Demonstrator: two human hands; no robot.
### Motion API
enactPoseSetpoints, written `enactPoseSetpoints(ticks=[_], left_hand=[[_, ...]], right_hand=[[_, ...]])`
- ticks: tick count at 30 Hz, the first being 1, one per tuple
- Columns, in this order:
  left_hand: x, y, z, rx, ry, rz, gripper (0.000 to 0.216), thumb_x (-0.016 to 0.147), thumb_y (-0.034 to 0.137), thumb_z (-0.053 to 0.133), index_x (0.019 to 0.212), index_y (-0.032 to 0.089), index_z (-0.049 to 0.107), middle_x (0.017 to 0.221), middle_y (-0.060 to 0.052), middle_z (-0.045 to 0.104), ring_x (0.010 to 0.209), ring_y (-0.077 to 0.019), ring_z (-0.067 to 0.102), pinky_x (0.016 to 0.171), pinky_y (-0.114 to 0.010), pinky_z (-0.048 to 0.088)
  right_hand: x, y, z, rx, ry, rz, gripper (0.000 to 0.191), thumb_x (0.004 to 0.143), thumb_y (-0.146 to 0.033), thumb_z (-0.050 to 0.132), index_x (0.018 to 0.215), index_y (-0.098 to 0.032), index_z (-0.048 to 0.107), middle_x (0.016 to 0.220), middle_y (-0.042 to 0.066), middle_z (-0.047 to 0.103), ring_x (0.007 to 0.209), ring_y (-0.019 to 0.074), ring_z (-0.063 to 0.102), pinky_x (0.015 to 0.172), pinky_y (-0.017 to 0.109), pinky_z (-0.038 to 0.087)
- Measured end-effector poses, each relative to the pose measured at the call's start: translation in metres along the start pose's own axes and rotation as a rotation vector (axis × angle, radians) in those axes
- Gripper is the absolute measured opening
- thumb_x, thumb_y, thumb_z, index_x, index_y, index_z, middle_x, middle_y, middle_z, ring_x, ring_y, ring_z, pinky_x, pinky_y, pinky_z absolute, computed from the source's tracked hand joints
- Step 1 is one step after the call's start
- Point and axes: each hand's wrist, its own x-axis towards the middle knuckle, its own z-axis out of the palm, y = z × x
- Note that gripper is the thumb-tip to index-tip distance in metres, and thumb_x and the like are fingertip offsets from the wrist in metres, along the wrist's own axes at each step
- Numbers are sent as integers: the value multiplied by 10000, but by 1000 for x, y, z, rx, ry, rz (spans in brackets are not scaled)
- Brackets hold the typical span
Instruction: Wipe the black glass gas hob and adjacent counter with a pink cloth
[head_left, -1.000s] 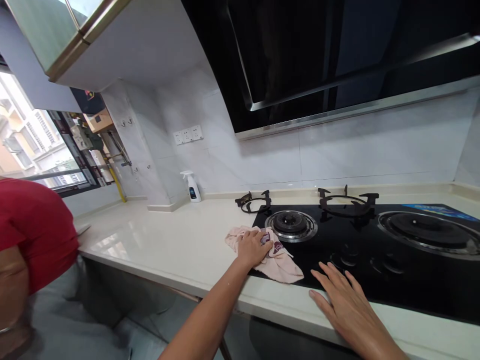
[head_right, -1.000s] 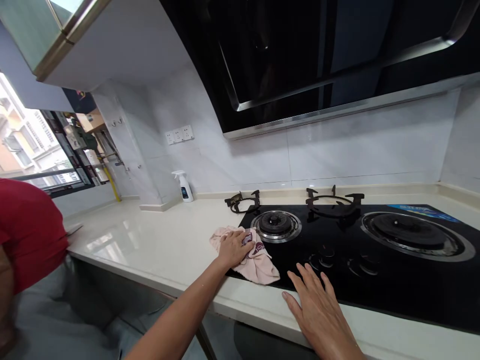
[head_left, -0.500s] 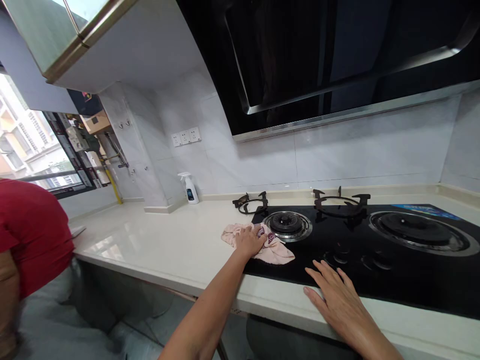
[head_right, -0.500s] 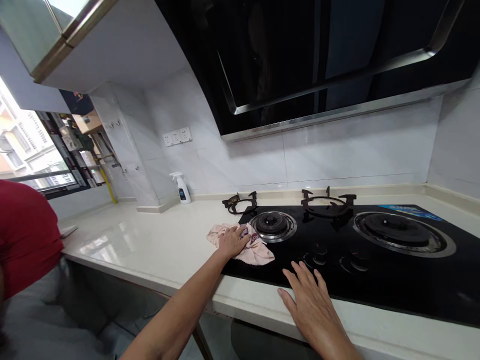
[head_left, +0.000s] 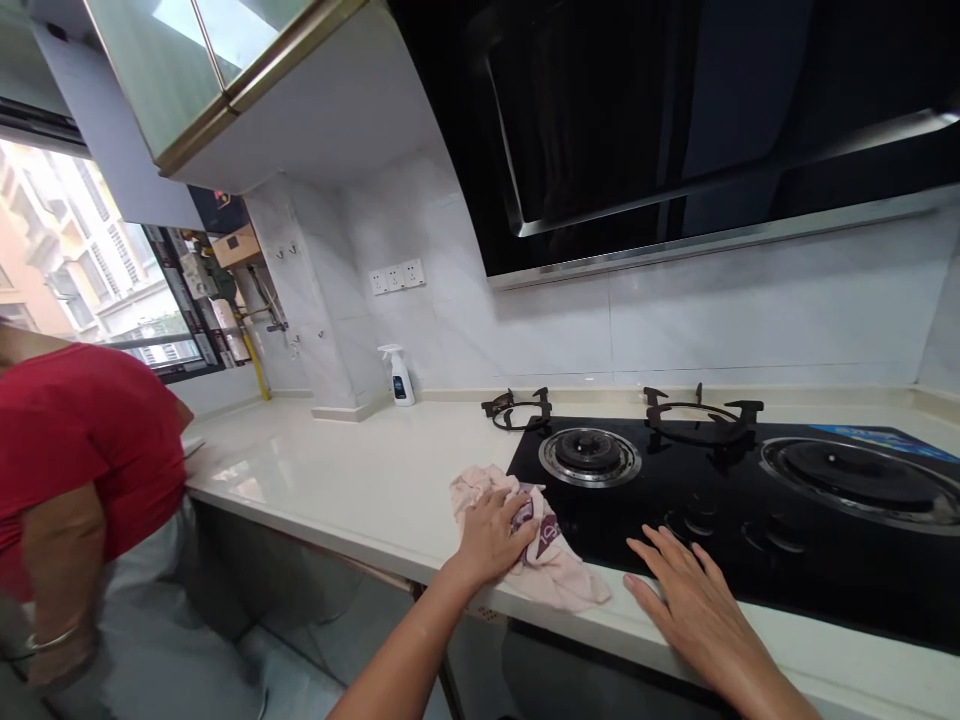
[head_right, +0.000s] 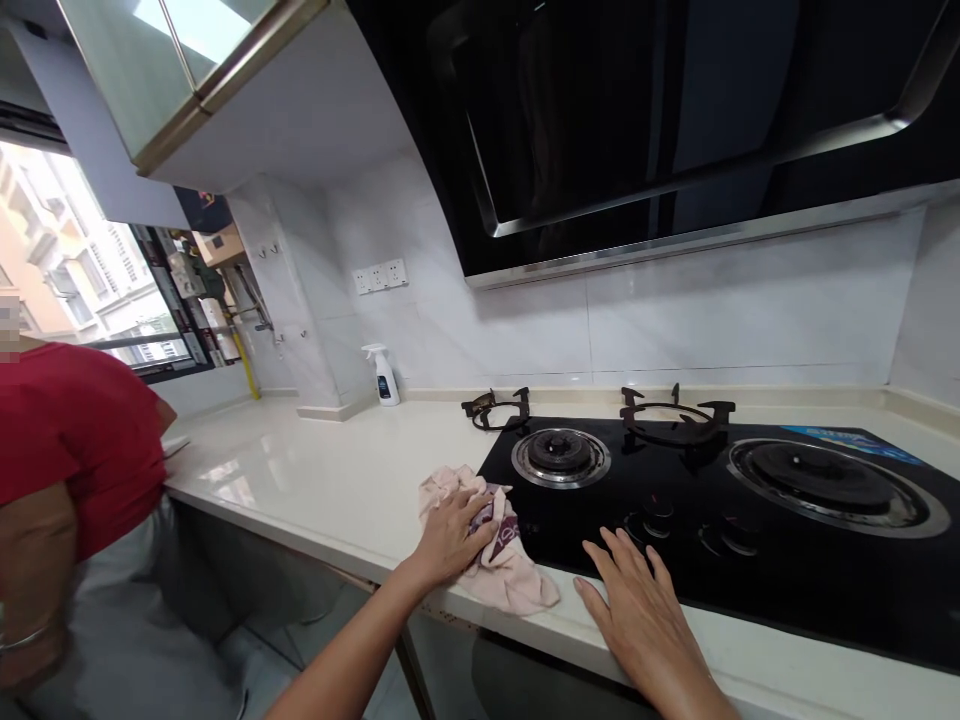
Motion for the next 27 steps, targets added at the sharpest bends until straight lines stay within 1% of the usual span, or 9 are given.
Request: enactPoseSetpoints(ticks=[3,7,13,18,22,27], left_hand=[[-13,-9,-4,-36,8,15,466,959,507,543,1394,344,583,1481,-67,557,1356,-292,501,1080,-511,455],[-10,-9,-10,-2,-49,-18,467,945,506,563,1381,341,594,1496,-58,545,1358,-303,503,1089,-535,442],[11,-2,-12,31,-130,-62,492,958,540,511,1405,343,567,1535,-39,508,1393,-284,473,1129,-512,401],[31,-2,-7,56,-173,-61,531,949,584,479,1422,353,548,1524,-39,515,1351,-315,504,1098,-528,418],[50,1,0,104,-170,-99,567,953,601,448,1454,343,512,1515,-59,518,1322,-344,516,1083,-536,415],[73,6,12,148,-127,-137,564,959,607,423,1434,321,527,1432,-85,579,1267,-351,548,1054,-525,420]], right_hand=[[0,-1,-2,-10,0,2,581,973,-595,375,1349,-237,637,1490,100,537,1421,308,442,1188,581,299],[-2,-2,-3,-18,24,-6,610,977,-615,349,1354,-228,633,1490,105,537,1419,303,445,1191,571,298],[-5,-1,-3,-32,54,-32,609,984,-615,341,1352,-226,634,1491,103,535,1421,303,439,1185,573,301],[-5,-1,-5,-44,69,-47,599,990,-609,343,1350,-229,633,1484,111,541,1409,313,451,1167,582,321],[-5,-2,-7,-32,90,-59,588,988,-607,360,1340,-227,639,1470,118,553,1398,327,463,1163,587,322],[-5,-2,-9,-31,90,-56,570,993,-596,368,1334,-231,643,1473,115,551,1405,319,455,1173,574,317]])
